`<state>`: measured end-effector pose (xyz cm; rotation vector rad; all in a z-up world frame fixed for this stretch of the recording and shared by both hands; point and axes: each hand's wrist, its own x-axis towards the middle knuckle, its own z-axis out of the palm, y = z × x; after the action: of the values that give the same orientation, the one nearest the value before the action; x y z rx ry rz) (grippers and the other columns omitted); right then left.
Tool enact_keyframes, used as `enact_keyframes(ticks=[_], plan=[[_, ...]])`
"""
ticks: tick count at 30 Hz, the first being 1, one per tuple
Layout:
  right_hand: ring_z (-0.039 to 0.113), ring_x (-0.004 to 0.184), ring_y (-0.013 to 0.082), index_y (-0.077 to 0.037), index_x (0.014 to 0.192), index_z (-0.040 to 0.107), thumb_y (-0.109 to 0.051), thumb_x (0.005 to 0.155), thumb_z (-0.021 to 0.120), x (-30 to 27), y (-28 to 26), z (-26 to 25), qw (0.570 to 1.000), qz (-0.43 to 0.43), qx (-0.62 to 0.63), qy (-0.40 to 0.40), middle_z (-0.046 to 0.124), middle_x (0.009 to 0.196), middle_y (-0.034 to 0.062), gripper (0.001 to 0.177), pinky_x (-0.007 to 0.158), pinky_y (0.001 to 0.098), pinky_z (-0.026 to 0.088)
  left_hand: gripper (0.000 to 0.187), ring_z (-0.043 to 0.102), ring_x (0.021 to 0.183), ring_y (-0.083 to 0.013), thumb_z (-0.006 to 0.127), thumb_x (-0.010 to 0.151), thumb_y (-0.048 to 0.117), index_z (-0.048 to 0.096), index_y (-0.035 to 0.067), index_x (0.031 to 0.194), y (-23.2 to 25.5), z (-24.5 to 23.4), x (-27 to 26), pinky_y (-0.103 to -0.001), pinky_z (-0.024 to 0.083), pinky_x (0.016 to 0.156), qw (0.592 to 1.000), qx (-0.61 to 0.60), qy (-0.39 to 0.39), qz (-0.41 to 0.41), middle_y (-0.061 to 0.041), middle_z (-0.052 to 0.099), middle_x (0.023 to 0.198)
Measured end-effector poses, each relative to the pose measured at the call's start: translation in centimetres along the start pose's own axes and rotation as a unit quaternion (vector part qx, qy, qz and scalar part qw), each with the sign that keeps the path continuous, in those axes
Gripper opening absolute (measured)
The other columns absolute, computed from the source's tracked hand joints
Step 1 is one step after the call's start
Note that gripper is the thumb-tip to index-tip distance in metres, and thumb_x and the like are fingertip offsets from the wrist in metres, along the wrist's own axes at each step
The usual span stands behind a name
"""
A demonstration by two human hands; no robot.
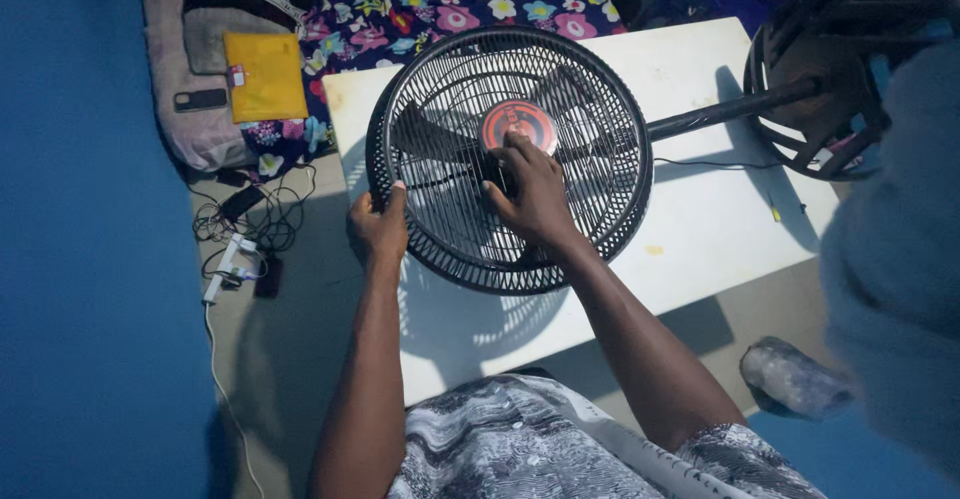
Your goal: The person assembles an electric fan by attaching the fan blades to the motor hub, then placing and securing the front grille over the blades. They use a screwdriver to tighten screws on the grille to complete the assembly.
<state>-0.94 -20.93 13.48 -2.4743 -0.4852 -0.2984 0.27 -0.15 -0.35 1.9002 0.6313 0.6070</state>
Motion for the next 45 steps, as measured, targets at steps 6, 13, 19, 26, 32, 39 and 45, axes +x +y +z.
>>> enact_keyframes(ticks=[6, 13, 19, 26, 32, 39, 45], plan=[[0.033, 0.123, 0.0309, -0.006, 0.113, 0.049, -0.023, 0.075, 0.062, -0.1, 0.3, 0.1, 1.000, -0.006, 0.011, 0.007, 0.039, 0.129, 0.0179, 0.044, 0.098, 0.0460, 0.024, 0.059, 0.056, 0.092, -0.0288, 0.070, 0.065, 0.045, 0.056, -0.001, 0.101, 1.1, 0.0, 0.4, -0.035, 0.044, 0.080, 0.996, 0.020, -0.044, -0.071, -0.017, 0.058, 0.098], [0.034, 0.123, 0.0315, -0.007, 0.112, 0.050, -0.022, 0.075, 0.062, 0.0, 0.7, 0.2, 1.000, -0.014, 0.021, 0.018, 0.040, 0.129, 0.0188, 0.041, 0.099, 0.0447, 0.025, 0.062, 0.052, 0.088, -0.0349, 0.070, 0.066, 0.049, 0.055, -0.003, 0.095, 2.1, 0.6, 2.0, -0.041, 0.041, 0.075, 0.995, 0.084, 0.004, 0.053, -0.021, 0.052, 0.094], [0.034, 0.123, 0.0310, -0.008, 0.112, 0.050, -0.021, 0.074, 0.061, -0.1, 0.7, -0.1, 0.999, -0.005, 0.031, 0.013, 0.041, 0.127, 0.0172, 0.042, 0.097, 0.0450, 0.025, 0.051, 0.055, 0.084, -0.0273, 0.065, 0.069, 0.048, 0.059, 0.002, 0.092, 1.3, 0.3, 2.1, -0.039, 0.043, 0.076, 0.985, 0.128, -0.085, -0.077, -0.014, 0.056, 0.091], [0.030, 0.124, 0.0323, -0.006, 0.114, 0.049, -0.021, 0.075, 0.059, 0.0, 0.7, -0.7, 0.999, -0.017, 0.044, 0.007, 0.038, 0.129, 0.0184, 0.043, 0.098, 0.0452, 0.022, 0.046, 0.052, 0.074, -0.0180, 0.071, 0.066, 0.040, 0.055, 0.001, 0.083, 0.1, 1.4, 3.0, -0.032, 0.043, 0.068, 0.998, -0.021, -0.041, -0.048, -0.008, 0.055, 0.081], [0.031, 0.124, 0.0313, -0.006, 0.112, 0.049, -0.020, 0.075, 0.060, -0.1, 0.6, -0.5, 0.999, 0.003, 0.051, 0.006, 0.039, 0.129, 0.0174, 0.041, 0.099, 0.0444, 0.021, 0.052, 0.054, 0.079, -0.0263, 0.066, 0.072, 0.049, 0.058, -0.001, 0.082, 3.3, -0.6, 1.7, -0.038, 0.042, 0.072, 0.992, 0.114, -0.049, 0.012, -0.014, 0.056, 0.083], [0.035, 0.124, 0.0290, -0.007, 0.107, 0.051, -0.018, 0.074, 0.060, 0.1, -0.5, 0.9, 0.997, 0.040, 0.025, 0.065, 0.042, 0.129, 0.0163, 0.037, 0.099, 0.0428, 0.025, 0.054, 0.053, 0.085, -0.0312, 0.066, 0.069, 0.051, 0.059, 0.000, 0.082, 6.0, -1.8, 3.1, -0.041, 0.042, 0.076, 0.981, 0.172, -0.079, 0.039, -0.016, 0.054, 0.085], [0.033, 0.122, 0.0328, -0.005, 0.112, 0.048, -0.025, 0.072, 0.065, -0.1, -3.4, 2.6, 0.985, 0.147, -0.028, 0.080, 0.038, 0.129, 0.0204, 0.048, 0.098, 0.0468, 0.024, 0.051, 0.052, 0.087, -0.0318, 0.067, 0.067, 0.047, 0.060, 0.001, 0.087, 6.3, -1.9, 6.2, -0.040, 0.041, 0.078, 0.966, 0.183, -0.177, 0.040, -0.017, 0.053, 0.089]])
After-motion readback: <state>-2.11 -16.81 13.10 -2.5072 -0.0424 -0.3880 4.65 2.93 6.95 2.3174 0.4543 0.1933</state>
